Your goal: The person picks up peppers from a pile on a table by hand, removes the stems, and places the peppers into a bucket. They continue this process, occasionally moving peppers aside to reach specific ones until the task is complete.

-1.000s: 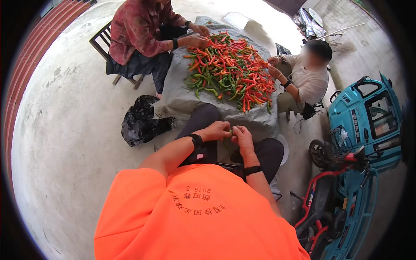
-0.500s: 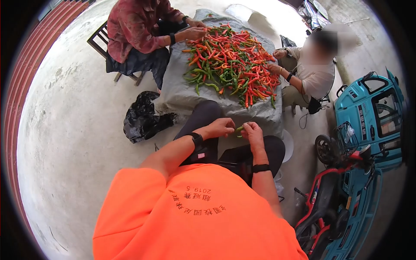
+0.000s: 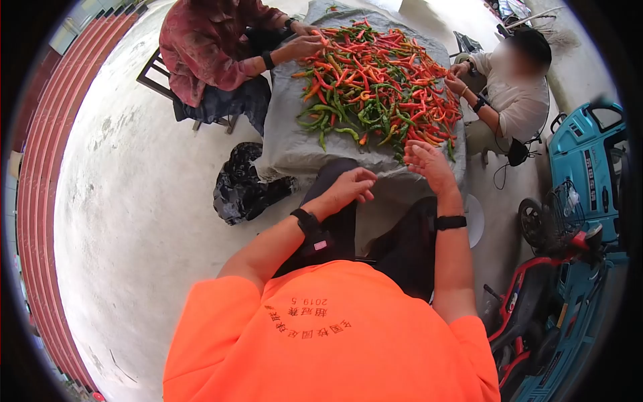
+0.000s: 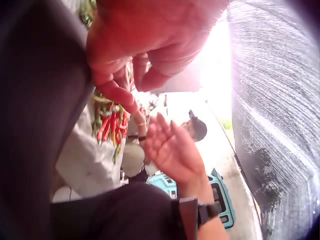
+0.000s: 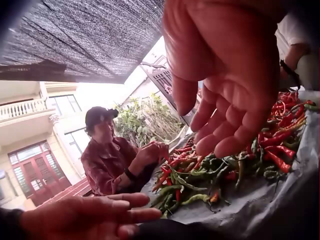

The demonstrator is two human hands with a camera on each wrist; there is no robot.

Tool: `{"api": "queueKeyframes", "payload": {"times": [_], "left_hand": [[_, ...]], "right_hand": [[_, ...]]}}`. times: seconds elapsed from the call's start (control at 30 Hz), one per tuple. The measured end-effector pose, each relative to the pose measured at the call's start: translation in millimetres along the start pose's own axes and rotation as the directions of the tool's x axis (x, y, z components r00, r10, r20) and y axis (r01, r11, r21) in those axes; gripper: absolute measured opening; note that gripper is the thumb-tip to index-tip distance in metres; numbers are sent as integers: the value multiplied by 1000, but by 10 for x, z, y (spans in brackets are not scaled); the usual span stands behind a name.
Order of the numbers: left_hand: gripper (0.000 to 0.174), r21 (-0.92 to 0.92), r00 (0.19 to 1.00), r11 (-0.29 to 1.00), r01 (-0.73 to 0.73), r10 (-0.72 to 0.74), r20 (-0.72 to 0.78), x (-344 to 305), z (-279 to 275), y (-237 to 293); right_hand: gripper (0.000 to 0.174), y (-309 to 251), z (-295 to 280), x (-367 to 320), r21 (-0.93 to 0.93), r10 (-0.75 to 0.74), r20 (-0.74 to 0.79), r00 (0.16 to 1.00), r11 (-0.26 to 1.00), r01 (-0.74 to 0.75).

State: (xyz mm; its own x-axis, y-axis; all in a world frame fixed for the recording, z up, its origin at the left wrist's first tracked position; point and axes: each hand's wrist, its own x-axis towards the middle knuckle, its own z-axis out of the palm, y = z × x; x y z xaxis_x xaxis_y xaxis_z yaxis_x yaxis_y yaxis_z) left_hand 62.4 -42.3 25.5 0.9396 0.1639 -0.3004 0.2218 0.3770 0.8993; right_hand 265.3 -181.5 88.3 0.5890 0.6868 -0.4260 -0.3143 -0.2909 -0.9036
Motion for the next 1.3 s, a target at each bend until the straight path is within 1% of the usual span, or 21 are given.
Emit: {"api": "queueKeyframes", "payload": {"times": [0.03,0.07,0.1,0.13,0.2,0.23,0.27,0.33,0.4,0.43,0.5,0.53,0.63,0.73,0.83,0.93,1.03,1.1,1.13,1.23,1.3], "left_hand": [[30,5,996,1000,-22,22,-89,73,-130,53],[31,-4,975,1000,-4,3,-222,138,-262,112],[32,39,951,999,-8,20,-310,216,-428,124],[38,143,924,989,46,13,-383,315,-594,131],[42,377,917,917,134,29,-397,577,-981,10],[44,489,917,855,172,42,-397,672,-1144,-83],[46,653,896,739,169,161,-414,737,-1269,-183],[51,888,842,426,174,404,-358,823,-1404,-230],[53,863,865,454,221,318,-389,903,-1454,-204],[54,847,871,470,248,274,-407,918,-1430,-152],[51,879,865,377,292,288,-411,973,-1388,-89],[49,891,863,330,313,293,-412,994,-1357,-59],[40,891,863,195,411,233,-449,1036,-1253,109],[26,887,851,65,457,259,-457,1129,-1229,64],[19,882,840,16,471,297,-454,1097,-1244,49],[17,898,863,-2,441,275,-424,1129,-1364,-39],[17,917,856,26,399,349,-382,1137,-1451,-125],[17,930,843,63,362,405,-355,1129,-1485,-81],[17,935,833,81,345,431,-346,1099,-1488,-43],[29,920,813,235,315,433,-389,998,-1395,187],[27,895,820,410,178,441,-365,952,-1360,317]], "right_hand": [[35,90,28,-22,19,52,98,994,998,-54],[33,150,41,-30,-35,133,117,984,991,-130],[32,195,64,-33,-87,210,135,968,976,-199],[31,238,93,-35,-134,284,150,947,955,-265],[29,226,118,29,-54,188,186,964,982,-181],[28,196,126,70,-10,135,198,971,991,-135],[26,162,135,98,88,139,165,976,984,-155],[25,249,66,241,153,127,63,990,979,-136],[23,281,23,338,203,126,-30,992,972,-117],[23,285,19,356,228,117,-30,993,968,-107],[22,267,29,384,271,102,-28,994,958,-91],[23,255,38,393,260,106,-6,994,960,-101],[23,235,81,421,233,121,40,992,964,-127],[23,229,108,503,216,119,41,992,968,-125],[23,281,161,585,210,107,48,993,971,-114],[23,260,241,642,194,110,74,991,973,-123],[24,255,295,568,180,111,102,989,975,-128],[24,257,261,528,186,102,120,988,975,-123],[24,253,246,508,185,96,96,991,976,-113],[23,235,214,491,174,71,48,996,982,-78],[23,239,217,485,156,47,39,998,986,-52]]}}
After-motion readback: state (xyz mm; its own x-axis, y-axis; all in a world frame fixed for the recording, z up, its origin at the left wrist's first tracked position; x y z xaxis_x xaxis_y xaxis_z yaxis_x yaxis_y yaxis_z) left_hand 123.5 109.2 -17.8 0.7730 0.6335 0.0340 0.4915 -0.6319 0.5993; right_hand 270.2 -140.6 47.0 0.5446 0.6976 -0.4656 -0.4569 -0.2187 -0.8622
